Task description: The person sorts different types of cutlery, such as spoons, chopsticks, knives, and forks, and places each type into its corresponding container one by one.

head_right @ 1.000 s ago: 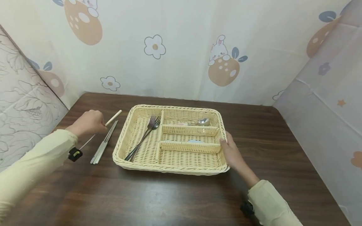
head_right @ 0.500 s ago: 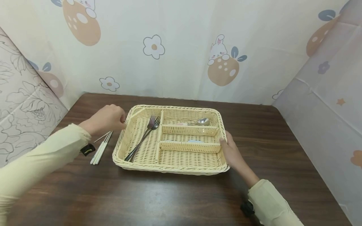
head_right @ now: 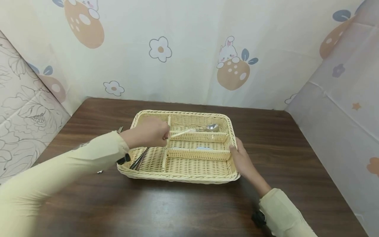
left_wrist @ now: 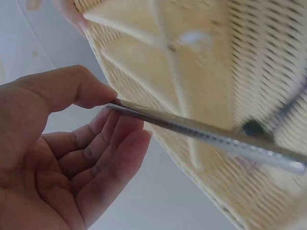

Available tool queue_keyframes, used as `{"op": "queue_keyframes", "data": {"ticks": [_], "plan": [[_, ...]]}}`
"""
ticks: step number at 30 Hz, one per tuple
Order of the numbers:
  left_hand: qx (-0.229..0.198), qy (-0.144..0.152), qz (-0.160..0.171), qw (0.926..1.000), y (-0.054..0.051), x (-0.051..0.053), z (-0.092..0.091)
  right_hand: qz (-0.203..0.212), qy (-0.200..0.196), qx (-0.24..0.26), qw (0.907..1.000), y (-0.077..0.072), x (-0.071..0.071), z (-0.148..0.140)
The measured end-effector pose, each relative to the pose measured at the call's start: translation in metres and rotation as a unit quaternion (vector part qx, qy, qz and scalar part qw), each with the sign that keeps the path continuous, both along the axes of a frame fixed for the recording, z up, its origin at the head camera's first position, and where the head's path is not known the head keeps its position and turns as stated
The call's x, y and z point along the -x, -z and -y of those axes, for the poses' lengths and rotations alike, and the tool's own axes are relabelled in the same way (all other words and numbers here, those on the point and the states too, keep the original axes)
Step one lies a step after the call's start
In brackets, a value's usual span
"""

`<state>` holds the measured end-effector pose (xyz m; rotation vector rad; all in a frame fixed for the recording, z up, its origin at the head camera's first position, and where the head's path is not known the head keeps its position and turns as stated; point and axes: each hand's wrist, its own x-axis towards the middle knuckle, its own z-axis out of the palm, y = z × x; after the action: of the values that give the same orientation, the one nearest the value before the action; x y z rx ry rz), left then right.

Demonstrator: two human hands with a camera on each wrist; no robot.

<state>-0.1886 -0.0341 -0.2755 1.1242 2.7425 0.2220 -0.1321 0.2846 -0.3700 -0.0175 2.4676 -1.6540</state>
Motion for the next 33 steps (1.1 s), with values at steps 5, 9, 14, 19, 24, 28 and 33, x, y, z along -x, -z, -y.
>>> {"op": "queue_keyframes", "data": {"ticks": [5, 9, 14, 19, 24, 28, 33], "plan": [[-0.003, 0.055, 0.008, 0.9985, 0.002, -0.007, -0.030, 0.003, 0.001, -0.006, 1.0000, 0.002, 0.000, -0.002], [0.015, 0.081, -0.007, 0.9966, 0.005, -0.010, -0.054, 0.002, 0.003, -0.005, 1.0000, 0.002, 0.000, -0.002], [0.025, 0.108, -0.009, 0.9938, 0.011, -0.014, -0.079, 0.003, 0.008, 0.010, 0.9999, 0.001, -0.001, -0.002], [0.035, 0.124, 0.018, 0.9916, 0.021, -0.017, -0.098, 0.002, 0.009, 0.017, 0.9998, 0.002, -0.002, -0.002], [0.064, 0.150, 0.006, 0.9865, 0.030, -0.020, -0.113, 0.015, 0.012, 0.031, 0.9993, 0.002, -0.001, -0.002], [0.078, 0.158, 0.006, 0.9844, 0.036, -0.021, -0.122, 0.016, 0.014, 0.024, 0.9995, 0.002, 0.000, -0.002], [0.093, 0.167, -0.012, 0.9815, 0.043, -0.019, -0.129, 0.001, 0.013, 0.011, 0.9998, 0.002, 0.000, -0.001]]}}
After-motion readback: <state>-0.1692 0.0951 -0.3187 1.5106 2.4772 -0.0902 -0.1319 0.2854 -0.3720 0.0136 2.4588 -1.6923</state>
